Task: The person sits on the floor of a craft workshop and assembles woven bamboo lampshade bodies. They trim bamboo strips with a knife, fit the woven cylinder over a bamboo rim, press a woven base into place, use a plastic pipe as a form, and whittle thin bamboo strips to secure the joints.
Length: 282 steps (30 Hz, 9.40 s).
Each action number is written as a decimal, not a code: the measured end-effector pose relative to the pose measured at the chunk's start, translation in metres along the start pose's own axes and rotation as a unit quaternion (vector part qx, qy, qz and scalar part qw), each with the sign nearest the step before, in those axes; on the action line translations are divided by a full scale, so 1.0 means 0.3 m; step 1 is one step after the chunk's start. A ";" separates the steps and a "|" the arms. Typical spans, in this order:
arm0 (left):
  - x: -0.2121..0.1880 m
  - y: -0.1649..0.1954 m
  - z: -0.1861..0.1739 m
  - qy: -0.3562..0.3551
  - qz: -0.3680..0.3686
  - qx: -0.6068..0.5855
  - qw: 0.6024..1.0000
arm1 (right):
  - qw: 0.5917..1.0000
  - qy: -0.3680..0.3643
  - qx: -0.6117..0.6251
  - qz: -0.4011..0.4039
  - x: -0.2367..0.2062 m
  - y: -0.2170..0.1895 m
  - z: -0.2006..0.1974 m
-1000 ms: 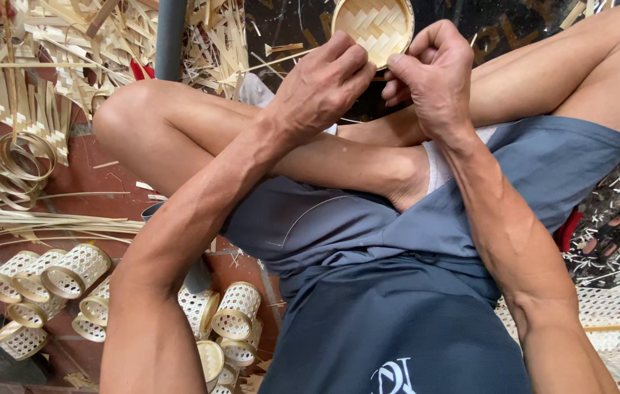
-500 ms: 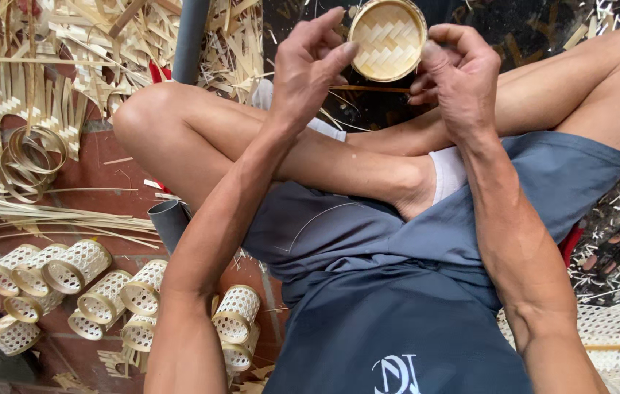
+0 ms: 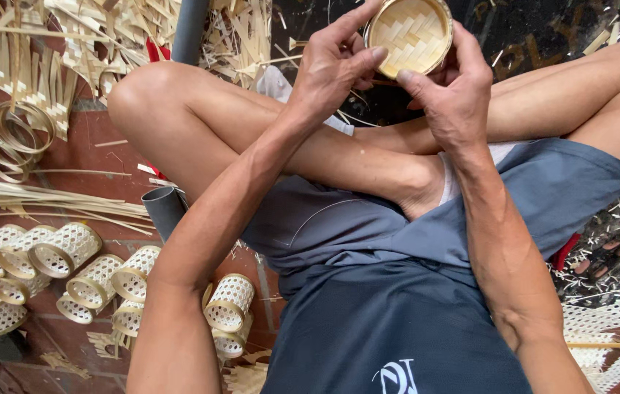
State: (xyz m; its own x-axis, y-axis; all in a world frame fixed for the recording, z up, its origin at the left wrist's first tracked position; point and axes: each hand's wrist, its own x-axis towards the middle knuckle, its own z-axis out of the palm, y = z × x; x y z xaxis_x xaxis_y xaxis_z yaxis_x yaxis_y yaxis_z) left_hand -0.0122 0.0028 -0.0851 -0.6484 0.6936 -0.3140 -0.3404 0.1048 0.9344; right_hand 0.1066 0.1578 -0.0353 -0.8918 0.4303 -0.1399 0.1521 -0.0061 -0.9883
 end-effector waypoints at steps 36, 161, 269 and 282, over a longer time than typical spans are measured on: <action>-0.010 0.054 0.052 -0.118 0.364 0.475 0.793 | 0.903 -0.133 -0.348 -0.215 -0.007 0.133 -0.241; -0.064 0.047 0.157 -0.048 0.332 0.517 0.788 | 0.938 -0.209 -0.238 -0.139 0.094 0.051 -0.323; -0.031 0.133 0.107 -0.193 0.319 0.540 0.755 | 0.939 -0.269 -0.106 0.185 0.197 0.051 -0.280; -0.094 0.117 0.061 -0.077 0.398 0.500 0.765 | 0.803 -0.169 -0.452 -0.349 0.033 -0.025 -0.262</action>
State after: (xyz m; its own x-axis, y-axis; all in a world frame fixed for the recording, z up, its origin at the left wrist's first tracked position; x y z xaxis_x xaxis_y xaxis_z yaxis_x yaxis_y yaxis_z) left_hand 0.0067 0.0001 -0.0404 -0.2663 0.8888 0.3729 0.8617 0.0462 0.5052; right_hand 0.1300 0.2330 -0.0247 -0.9357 -0.2259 0.2710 -0.3240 0.8540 -0.4070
